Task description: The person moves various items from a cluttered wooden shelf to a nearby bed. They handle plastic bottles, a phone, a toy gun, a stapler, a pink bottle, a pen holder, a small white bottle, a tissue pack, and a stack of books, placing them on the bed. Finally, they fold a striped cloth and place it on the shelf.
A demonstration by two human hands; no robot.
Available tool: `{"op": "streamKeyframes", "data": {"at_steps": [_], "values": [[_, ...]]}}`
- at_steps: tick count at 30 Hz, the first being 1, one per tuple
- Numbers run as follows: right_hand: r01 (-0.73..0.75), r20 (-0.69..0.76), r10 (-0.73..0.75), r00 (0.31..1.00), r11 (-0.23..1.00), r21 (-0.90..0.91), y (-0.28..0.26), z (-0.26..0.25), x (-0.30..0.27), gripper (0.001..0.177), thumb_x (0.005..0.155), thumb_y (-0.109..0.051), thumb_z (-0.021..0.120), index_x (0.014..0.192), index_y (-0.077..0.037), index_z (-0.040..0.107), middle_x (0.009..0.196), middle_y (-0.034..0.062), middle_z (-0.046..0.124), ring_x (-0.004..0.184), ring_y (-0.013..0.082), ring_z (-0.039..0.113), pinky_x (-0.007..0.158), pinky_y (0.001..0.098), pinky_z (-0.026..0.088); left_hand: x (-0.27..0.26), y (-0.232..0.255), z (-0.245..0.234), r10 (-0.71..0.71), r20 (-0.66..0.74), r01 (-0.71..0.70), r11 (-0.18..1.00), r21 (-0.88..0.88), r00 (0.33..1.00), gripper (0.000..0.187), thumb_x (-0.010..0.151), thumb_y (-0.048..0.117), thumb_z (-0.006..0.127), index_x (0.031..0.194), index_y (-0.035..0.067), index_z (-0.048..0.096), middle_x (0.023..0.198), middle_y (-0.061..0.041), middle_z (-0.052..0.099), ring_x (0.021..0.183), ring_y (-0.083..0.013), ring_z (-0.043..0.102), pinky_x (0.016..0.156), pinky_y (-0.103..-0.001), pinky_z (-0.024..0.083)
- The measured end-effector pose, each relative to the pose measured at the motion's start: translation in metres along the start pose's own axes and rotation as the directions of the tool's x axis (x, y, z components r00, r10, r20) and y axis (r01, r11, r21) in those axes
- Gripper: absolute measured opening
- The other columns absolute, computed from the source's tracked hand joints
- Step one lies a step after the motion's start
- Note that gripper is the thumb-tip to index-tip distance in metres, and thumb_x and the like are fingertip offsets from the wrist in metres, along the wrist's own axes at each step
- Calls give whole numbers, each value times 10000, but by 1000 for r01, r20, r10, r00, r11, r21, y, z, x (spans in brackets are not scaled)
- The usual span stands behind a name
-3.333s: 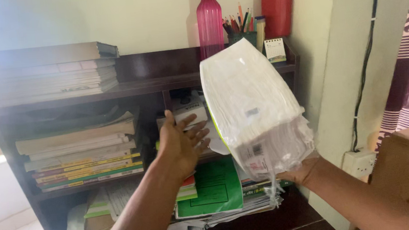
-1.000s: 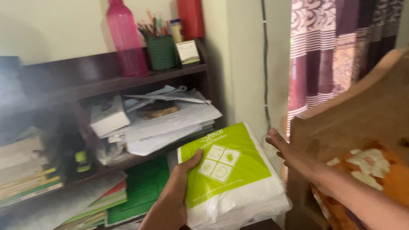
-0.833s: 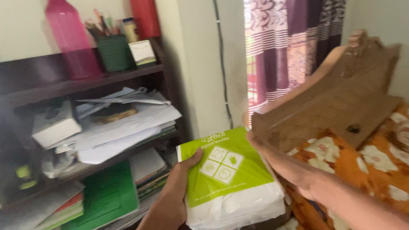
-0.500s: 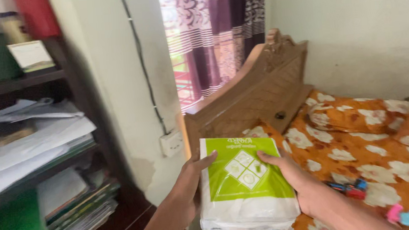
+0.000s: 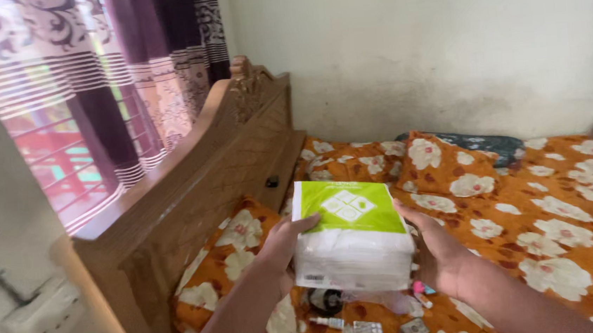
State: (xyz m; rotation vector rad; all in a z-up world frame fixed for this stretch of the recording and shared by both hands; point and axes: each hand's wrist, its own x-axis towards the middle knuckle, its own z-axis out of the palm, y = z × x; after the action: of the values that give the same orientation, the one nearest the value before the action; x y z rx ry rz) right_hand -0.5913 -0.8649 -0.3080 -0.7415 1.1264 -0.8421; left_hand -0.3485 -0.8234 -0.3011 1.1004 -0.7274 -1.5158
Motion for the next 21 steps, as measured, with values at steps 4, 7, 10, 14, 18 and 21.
{"op": "streamKeyframes", "data": {"at_steps": [4,7,10,14,18,21], "values": [[48,8,-48,999,993,-108,-13,-33,16,691,780,-542,712,1320,-114,659,1260,119,715,1147,308,660,973,506,487,53,7,30,-57,20,55,994,92,998,458,948,322,621,1322,68,549,1155,-169,706,1013,-312,739,836,-565,628],[100,-75,-111,991,985,-139,-28,-50,30,690,776,-523,717,1335,-128,634,1283,116,690,1151,326,658,1018,546,495,89,-1,46,-41,96,33,996,82,995,488,962,356,617,1336,47,561,1206,-178,710,1030,-310,745,831,-551,636],[124,-84,-141,986,975,-182,-46,-69,48,727,748,-541,733,1349,-148,618,1296,140,673,1189,346,639,1074,604,477,127,-8,57,35,201,-44,998,39,979,607,932,436,630,1388,41,555,1324,-201,682,1175,-339,703,959,-553,599],[98,-229,-148,962,971,-217,-64,-101,84,861,731,-639,682,1490,-294,463,1559,87,427,1404,357,403,1174,676,234,151,7,58,52,-228,33,935,354,972,874,906,617,640,1569,147,317,1623,-120,279,1520,-342,273,1227,-638,244],[150,-268,-196,943,972,-182,-86,-146,125,994,749,-671,694,1586,-274,332,1699,121,209,1534,352,249,1228,639,194,153,10,34,105,-307,-24,966,257,946,880,843,577,689,1547,115,434,1616,-204,361,1546,-354,256,1227,-617,193],[156,-177,-194,965,966,-208,-93,-158,151,954,755,-694,653,1571,-250,436,1703,138,241,1548,339,252,1222,621,177,142,-5,16,159,-404,-58,966,251,901,724,852,501,727,1435,101,572,1601,-151,389,1517,-328,297,1198,-599,271]]}}
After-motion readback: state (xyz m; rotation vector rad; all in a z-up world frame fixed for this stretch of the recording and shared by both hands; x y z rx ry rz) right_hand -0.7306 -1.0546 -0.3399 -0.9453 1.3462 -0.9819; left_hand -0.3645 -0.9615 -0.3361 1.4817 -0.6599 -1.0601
